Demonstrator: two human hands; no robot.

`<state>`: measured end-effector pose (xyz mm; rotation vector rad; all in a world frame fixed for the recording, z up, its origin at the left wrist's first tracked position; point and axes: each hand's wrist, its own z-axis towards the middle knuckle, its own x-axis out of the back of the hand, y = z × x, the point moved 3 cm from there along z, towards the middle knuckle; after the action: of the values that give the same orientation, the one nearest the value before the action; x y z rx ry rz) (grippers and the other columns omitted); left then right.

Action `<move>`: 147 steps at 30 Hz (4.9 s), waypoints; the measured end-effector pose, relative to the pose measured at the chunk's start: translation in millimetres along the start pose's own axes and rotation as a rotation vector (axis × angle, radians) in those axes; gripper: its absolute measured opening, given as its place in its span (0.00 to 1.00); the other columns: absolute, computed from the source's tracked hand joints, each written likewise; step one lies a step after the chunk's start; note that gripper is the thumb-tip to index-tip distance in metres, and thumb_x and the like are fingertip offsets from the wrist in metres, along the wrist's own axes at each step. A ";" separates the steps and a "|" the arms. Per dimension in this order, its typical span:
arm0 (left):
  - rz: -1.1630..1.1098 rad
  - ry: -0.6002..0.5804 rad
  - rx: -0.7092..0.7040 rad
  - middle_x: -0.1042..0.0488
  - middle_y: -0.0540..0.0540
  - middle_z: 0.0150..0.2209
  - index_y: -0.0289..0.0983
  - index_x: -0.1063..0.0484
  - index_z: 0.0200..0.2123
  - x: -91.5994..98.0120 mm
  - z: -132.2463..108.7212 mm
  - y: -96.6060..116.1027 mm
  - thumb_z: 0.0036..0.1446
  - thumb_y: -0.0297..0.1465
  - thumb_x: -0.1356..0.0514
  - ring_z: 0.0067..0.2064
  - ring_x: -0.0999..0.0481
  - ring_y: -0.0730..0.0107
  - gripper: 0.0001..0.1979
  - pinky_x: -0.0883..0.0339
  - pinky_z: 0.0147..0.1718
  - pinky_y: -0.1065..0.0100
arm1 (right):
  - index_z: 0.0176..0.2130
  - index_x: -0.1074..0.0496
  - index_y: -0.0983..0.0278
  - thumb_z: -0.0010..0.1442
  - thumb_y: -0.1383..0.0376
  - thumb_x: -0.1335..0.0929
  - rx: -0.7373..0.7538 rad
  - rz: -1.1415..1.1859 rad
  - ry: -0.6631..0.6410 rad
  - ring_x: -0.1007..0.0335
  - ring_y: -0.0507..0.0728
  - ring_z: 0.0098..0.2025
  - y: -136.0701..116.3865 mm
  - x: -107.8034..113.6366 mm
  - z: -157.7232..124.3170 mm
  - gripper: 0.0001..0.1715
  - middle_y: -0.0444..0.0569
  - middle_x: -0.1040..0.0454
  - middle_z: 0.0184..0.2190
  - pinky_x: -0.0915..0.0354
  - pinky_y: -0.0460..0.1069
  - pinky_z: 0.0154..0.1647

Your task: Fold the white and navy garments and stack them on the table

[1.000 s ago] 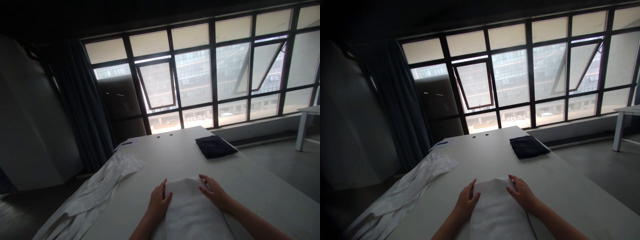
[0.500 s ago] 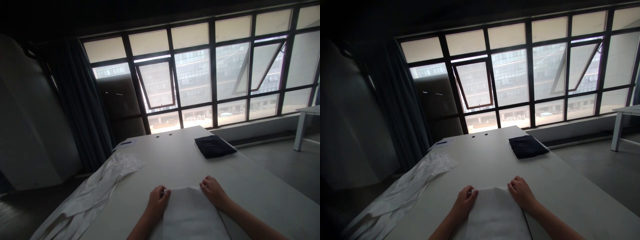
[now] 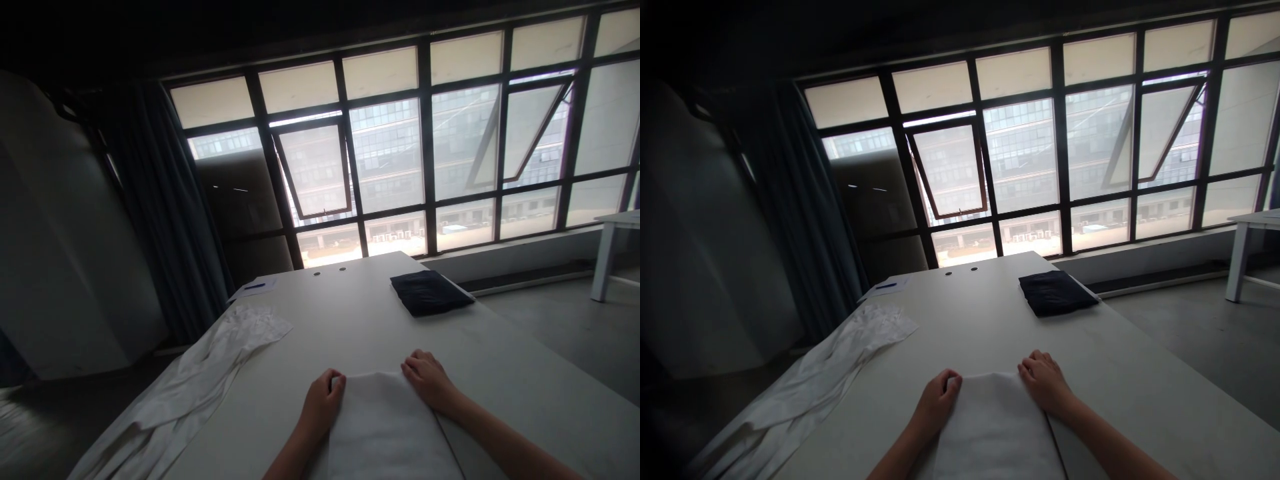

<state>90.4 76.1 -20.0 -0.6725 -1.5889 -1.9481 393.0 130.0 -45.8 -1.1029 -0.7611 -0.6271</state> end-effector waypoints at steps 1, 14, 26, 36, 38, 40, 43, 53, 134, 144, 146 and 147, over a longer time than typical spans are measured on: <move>0.006 0.002 -0.002 0.24 0.48 0.30 0.38 0.26 0.37 -0.2 -0.5 1.0 0.65 0.46 0.49 0.34 0.27 0.64 0.19 0.40 0.33 0.68 | 0.29 0.27 0.60 0.66 0.51 0.41 0.012 0.050 0.005 0.33 0.61 0.43 0.0 1.4 0.3 0.24 0.51 0.25 0.37 0.39 0.56 0.51; 0.070 -0.050 -0.041 0.24 0.51 0.29 0.39 0.26 0.38 -0.5 -5.3 3.8 0.67 0.46 0.48 0.32 0.28 0.66 0.19 0.42 0.32 0.70 | 0.30 0.35 0.60 0.62 0.46 0.38 0.000 0.548 -0.123 0.37 0.57 0.34 -14.0 21.1 -4.9 0.22 0.44 0.31 0.28 0.38 0.50 0.37; 0.132 -0.068 -0.040 0.22 0.49 0.30 0.40 0.24 0.37 -3.1 -7.2 5.2 0.66 0.44 0.46 0.33 0.26 0.65 0.17 0.42 0.32 0.69 | 0.17 0.36 0.62 0.63 0.43 0.39 0.051 0.155 -0.166 0.45 0.53 0.25 -15.1 7.8 -1.1 0.34 0.42 0.40 0.17 0.49 0.49 0.29; 0.203 -0.010 0.016 0.18 0.44 0.35 0.40 0.24 0.35 -5.0 -5.2 4.0 0.69 0.42 0.50 0.38 0.21 0.61 0.19 0.40 0.36 0.69 | 0.35 0.31 0.59 0.60 0.56 0.36 0.020 0.298 -0.095 0.37 0.54 0.24 0.7 3.9 -2.9 0.09 0.39 0.30 0.19 0.45 0.48 0.28; 0.229 0.008 0.038 0.18 0.44 0.34 0.40 0.24 0.35 -4.5 -4.4 2.3 0.68 0.42 0.48 0.37 0.21 0.61 0.17 0.41 0.35 0.69 | 0.35 0.31 0.59 0.61 0.57 0.36 0.023 0.261 -0.079 0.35 0.55 0.25 0.2 4.2 -3.7 0.09 0.41 0.28 0.22 0.43 0.49 0.30; 0.250 0.022 0.057 0.19 0.45 0.33 0.39 0.24 0.35 -3.8 -4.4 1.1 0.67 0.42 0.47 0.36 0.21 0.61 0.16 0.41 0.34 0.69 | 0.36 0.30 0.59 0.61 0.57 0.37 0.033 0.220 -0.068 0.31 0.56 0.29 -0.4 4.2 -4.5 0.10 0.44 0.25 0.26 0.40 0.50 0.33; 0.285 0.042 0.064 0.19 0.45 0.33 0.40 0.25 0.35 -3.9 -6.4 1.1 0.69 0.42 0.49 0.35 0.22 0.62 0.17 0.42 0.33 0.68 | 0.37 0.28 0.60 0.62 0.56 0.38 0.058 0.135 -0.041 0.29 0.60 0.36 1.0 3.6 -5.2 0.13 0.49 0.23 0.32 0.37 0.53 0.42; 0.396 0.088 0.039 0.21 0.44 0.37 0.40 0.27 0.35 -5.9 -10.5 1.5 0.70 0.37 0.50 0.39 0.23 0.60 0.15 0.41 0.40 0.65 | 0.33 0.26 0.61 0.58 0.60 0.36 0.036 0.149 -0.024 0.29 0.62 0.41 1.3 6.0 -5.6 0.11 0.52 0.23 0.34 0.36 0.55 0.46; 0.519 -0.372 -0.175 0.65 0.50 0.74 0.48 0.61 0.73 -19.3 -34.9 23.8 0.56 0.63 0.46 0.75 0.66 0.46 0.50 0.75 0.69 0.39 | 0.72 0.54 0.46 0.72 0.47 0.43 0.437 -0.122 -0.241 0.59 0.68 0.74 -51.4 -15.5 -47.9 0.34 0.47 0.54 0.74 0.66 0.73 0.71; 0.597 -0.234 0.024 0.61 0.48 0.75 0.49 0.51 0.72 11.5 -25.3 5.7 0.58 0.64 0.49 0.74 0.66 0.35 0.46 0.69 0.69 0.38 | 0.70 0.43 0.51 0.70 0.43 0.46 0.080 -0.307 -0.082 0.64 0.75 0.74 16.5 2.2 -10.0 0.35 0.51 0.54 0.74 0.67 0.80 0.66; 0.611 -0.230 0.042 0.61 0.50 0.75 0.50 0.52 0.72 13.6 -23.5 2.6 0.58 0.63 0.50 0.74 0.65 0.35 0.45 0.69 0.69 0.38 | 0.70 0.41 0.56 0.69 0.45 0.43 0.005 -0.331 -0.007 0.63 0.75 0.74 16.5 14.7 -7.8 0.36 0.53 0.56 0.75 0.63 0.78 0.67; 0.621 -0.227 0.047 0.62 0.50 0.75 0.50 0.52 0.72 13.5 -22.6 1.6 0.58 0.63 0.49 0.74 0.65 0.35 0.44 0.69 0.68 0.38 | 0.69 0.41 0.58 0.69 0.46 0.42 0.018 -0.323 0.015 0.63 0.74 0.74 9.6 19.9 -9.2 0.37 0.54 0.57 0.75 0.62 0.77 0.68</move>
<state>80.5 52.4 -14.0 -1.2306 -1.3251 -1.4079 414.3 123.1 -37.4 -0.9644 -0.9394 -0.8976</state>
